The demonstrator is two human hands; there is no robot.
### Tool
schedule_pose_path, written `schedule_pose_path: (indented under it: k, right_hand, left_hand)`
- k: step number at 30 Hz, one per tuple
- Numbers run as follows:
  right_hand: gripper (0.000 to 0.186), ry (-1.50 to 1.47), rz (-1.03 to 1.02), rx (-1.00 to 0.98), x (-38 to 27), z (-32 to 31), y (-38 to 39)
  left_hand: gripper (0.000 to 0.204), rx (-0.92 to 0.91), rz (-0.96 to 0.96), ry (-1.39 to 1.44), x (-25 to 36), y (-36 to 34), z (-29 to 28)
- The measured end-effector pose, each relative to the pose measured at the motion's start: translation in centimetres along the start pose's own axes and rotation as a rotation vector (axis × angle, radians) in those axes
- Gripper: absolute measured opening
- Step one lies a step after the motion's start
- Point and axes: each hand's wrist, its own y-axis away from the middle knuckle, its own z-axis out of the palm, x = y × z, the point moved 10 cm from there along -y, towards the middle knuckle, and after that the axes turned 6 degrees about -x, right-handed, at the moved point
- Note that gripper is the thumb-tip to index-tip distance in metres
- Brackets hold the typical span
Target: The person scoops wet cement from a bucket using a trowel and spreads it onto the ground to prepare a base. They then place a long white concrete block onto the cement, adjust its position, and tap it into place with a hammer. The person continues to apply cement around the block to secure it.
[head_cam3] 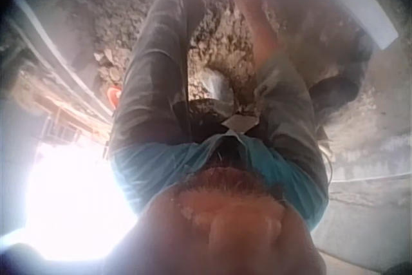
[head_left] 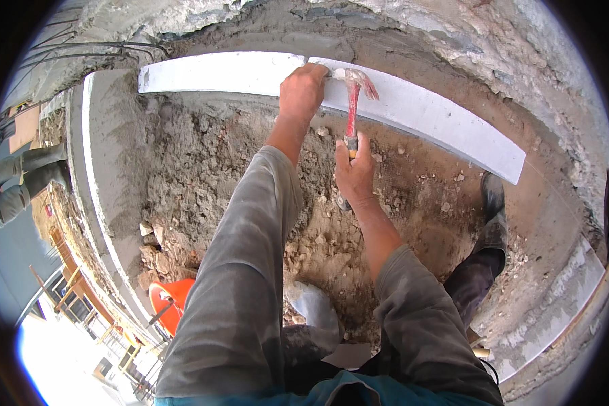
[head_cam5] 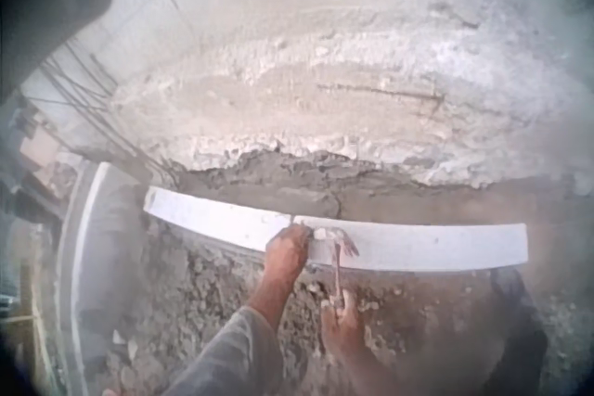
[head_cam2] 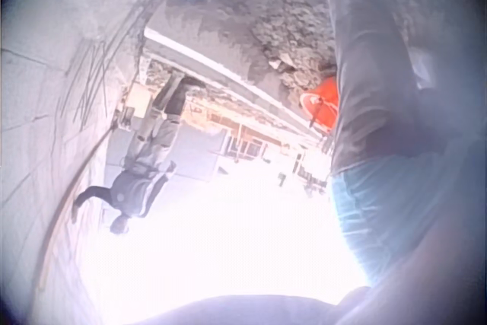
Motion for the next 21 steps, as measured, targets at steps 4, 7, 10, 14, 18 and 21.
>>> schedule_pose_path:
  k: [4,7,10,14,18,21]
  right_hand:
    - [0.037,-0.002,0.015,0.011,-0.2,0.3,0.1]
    - [0.037,0.000,0.037,-0.004,0.0,0.4,-0.1]
    - [0.038,-0.145,0.055,0.067,1.2,0.2,0.5]
    - [0.038,-0.015,0.017,0.085,1.7,1.2,0.1]
    - [0.039,-0.140,0.007,0.116,1.8,1.7,0.8]
    - [0.041,-0.154,0.027,0.094,3.1,2.4,0.4]
  left_hand:
    - [0.019,-0.033,-0.041,0.052,-0.1,0.2,0.2]
    - [0.035,0.045,-0.125,-0.019,-1.0,1.8,-1.0]
    - [0.062,0.112,-0.317,-0.208,-2.5,3.5,-1.5]
    - [0.085,0.057,-0.451,-0.183,-4.8,4.8,-0.7]
    - [0.084,0.066,-0.447,-0.198,-5.1,4.5,-0.4]
    - [0.082,0.084,-0.432,-0.107,-4.5,4.4,-0.1]
